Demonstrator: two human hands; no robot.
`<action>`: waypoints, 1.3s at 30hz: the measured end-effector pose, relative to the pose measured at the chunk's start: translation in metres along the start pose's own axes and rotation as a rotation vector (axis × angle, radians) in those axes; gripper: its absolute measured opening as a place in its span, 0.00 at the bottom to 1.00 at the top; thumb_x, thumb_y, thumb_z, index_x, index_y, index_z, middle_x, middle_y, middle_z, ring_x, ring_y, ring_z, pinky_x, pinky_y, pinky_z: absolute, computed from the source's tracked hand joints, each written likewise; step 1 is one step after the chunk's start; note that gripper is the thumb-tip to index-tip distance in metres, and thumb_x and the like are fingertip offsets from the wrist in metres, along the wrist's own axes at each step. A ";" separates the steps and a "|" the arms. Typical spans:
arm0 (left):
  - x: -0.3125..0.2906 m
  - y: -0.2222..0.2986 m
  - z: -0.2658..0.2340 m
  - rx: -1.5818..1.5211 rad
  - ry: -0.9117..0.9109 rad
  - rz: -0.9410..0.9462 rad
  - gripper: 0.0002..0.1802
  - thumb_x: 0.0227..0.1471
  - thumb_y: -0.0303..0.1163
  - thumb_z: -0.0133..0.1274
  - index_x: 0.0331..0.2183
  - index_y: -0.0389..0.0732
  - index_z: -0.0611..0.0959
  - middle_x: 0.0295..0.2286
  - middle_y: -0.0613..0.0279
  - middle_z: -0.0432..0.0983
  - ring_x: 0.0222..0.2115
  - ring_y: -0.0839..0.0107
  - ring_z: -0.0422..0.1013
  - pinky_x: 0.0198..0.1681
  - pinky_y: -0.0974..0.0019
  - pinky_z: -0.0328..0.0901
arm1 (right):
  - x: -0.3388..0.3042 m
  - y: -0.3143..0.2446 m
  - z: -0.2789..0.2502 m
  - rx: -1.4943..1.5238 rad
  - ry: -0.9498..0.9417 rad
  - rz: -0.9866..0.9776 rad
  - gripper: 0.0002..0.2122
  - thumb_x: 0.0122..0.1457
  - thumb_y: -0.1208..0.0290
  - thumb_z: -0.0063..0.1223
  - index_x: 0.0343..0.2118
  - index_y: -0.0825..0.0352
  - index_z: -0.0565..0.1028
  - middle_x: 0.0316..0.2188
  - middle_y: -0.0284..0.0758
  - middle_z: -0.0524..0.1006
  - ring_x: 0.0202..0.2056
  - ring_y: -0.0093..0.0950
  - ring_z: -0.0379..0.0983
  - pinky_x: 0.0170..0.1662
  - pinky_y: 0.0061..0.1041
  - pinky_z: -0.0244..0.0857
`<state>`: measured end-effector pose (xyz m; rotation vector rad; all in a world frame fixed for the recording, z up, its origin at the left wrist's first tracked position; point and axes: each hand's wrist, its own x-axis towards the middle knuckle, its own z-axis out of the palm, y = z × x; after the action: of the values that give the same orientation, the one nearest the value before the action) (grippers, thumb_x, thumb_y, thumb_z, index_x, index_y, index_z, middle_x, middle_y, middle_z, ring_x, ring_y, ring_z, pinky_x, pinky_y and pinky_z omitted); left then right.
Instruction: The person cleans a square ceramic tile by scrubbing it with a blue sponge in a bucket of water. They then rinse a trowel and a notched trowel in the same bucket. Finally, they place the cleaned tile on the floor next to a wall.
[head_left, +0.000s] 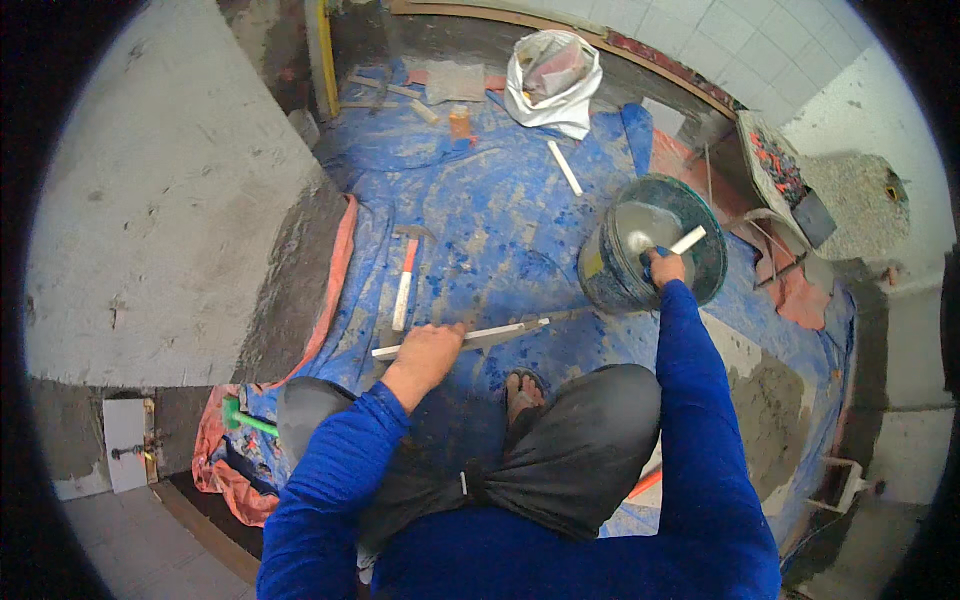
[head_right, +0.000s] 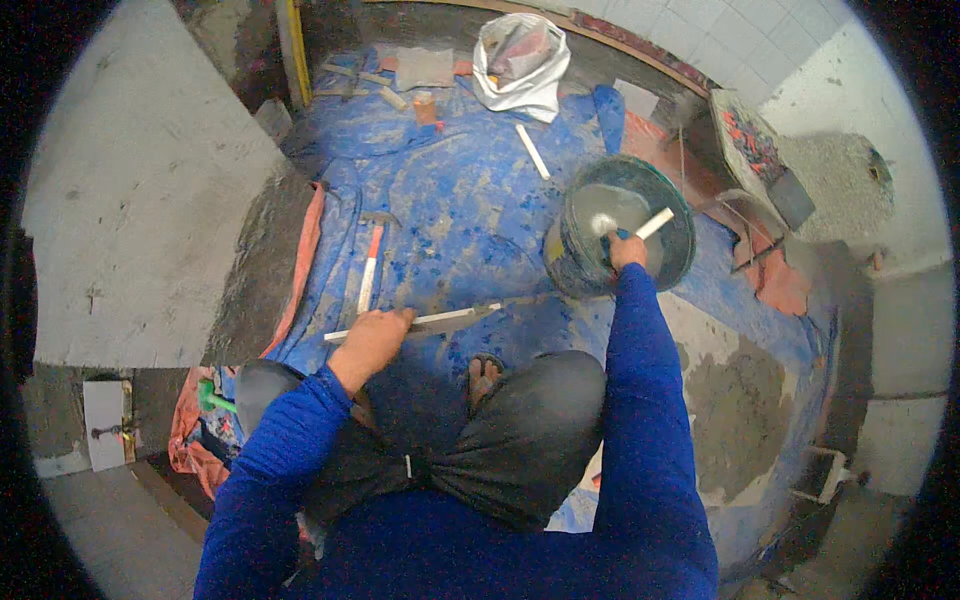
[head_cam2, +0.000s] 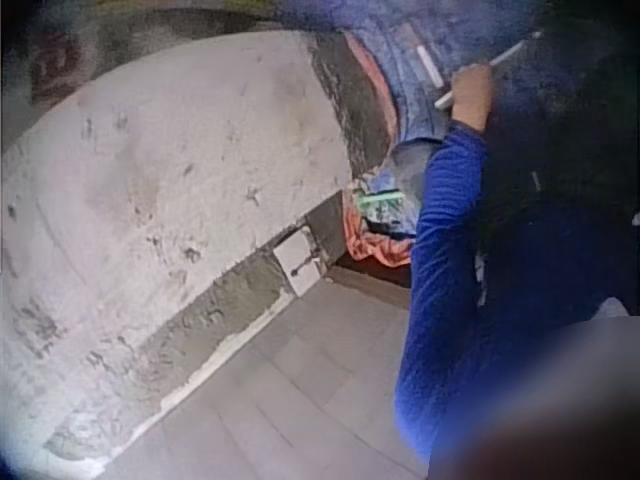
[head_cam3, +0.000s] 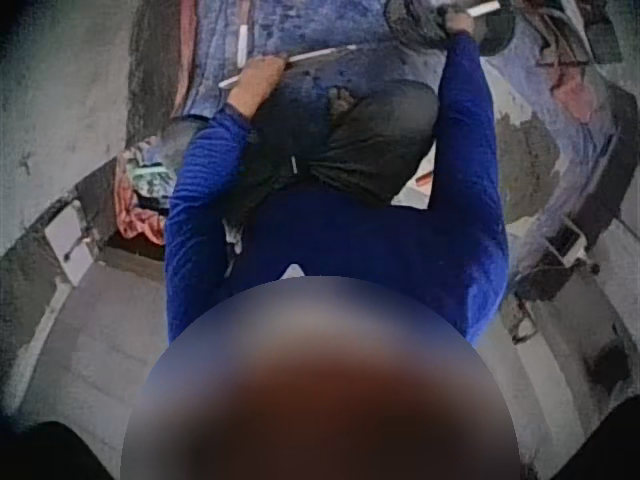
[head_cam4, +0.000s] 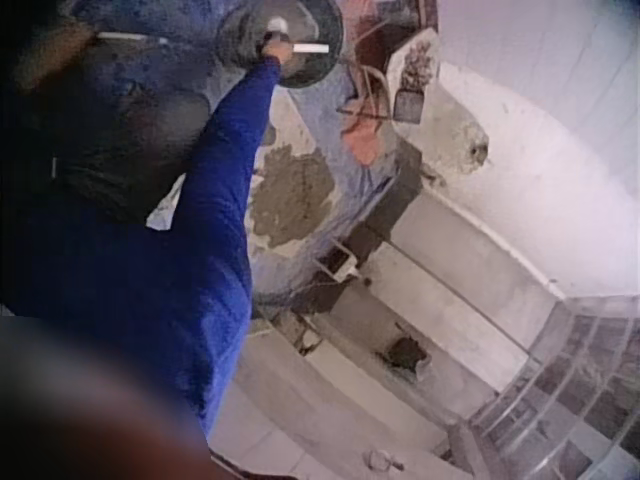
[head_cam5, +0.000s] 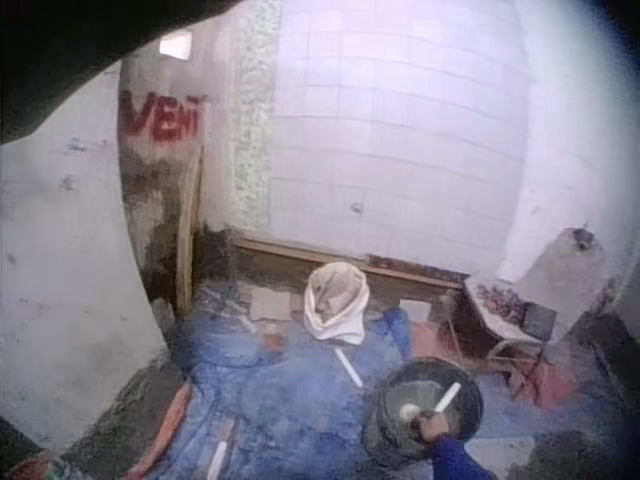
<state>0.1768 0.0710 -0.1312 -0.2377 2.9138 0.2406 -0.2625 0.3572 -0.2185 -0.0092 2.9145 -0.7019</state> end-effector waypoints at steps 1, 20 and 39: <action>0.001 0.001 -0.002 0.018 -0.020 -0.005 0.09 0.56 0.27 0.51 0.39 0.40 0.80 0.29 0.51 0.83 0.33 0.53 0.82 0.36 0.53 0.75 | 0.000 -0.002 -0.002 -0.056 -0.011 0.006 0.31 0.57 0.47 0.57 0.45 0.78 0.77 0.47 0.58 0.78 0.52 0.52 0.74 0.56 0.43 0.67; 0.043 -0.011 -0.005 -0.012 0.012 -0.083 0.09 0.54 0.28 0.53 0.36 0.41 0.85 0.35 0.52 0.84 0.38 0.55 0.81 0.41 0.54 0.75 | -0.247 -0.196 -0.025 0.027 -0.255 -1.401 0.30 0.56 0.63 0.66 0.62 0.60 0.69 0.64 0.39 0.67 0.60 0.43 0.66 0.63 0.42 0.59; 0.009 -0.033 0.004 -0.029 -0.045 -0.077 0.11 0.52 0.25 0.53 0.40 0.41 0.82 0.29 0.49 0.83 0.35 0.50 0.81 0.39 0.50 0.75 | -0.193 -0.077 0.010 -0.517 -0.111 -0.793 0.25 0.56 0.75 0.54 0.59 0.57 0.71 0.58 0.37 0.73 0.52 0.44 0.72 0.55 0.43 0.68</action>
<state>0.1750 0.0389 -0.1419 -0.3445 2.8515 0.2723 -0.0719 0.2918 -0.1663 -1.2456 2.8283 0.0200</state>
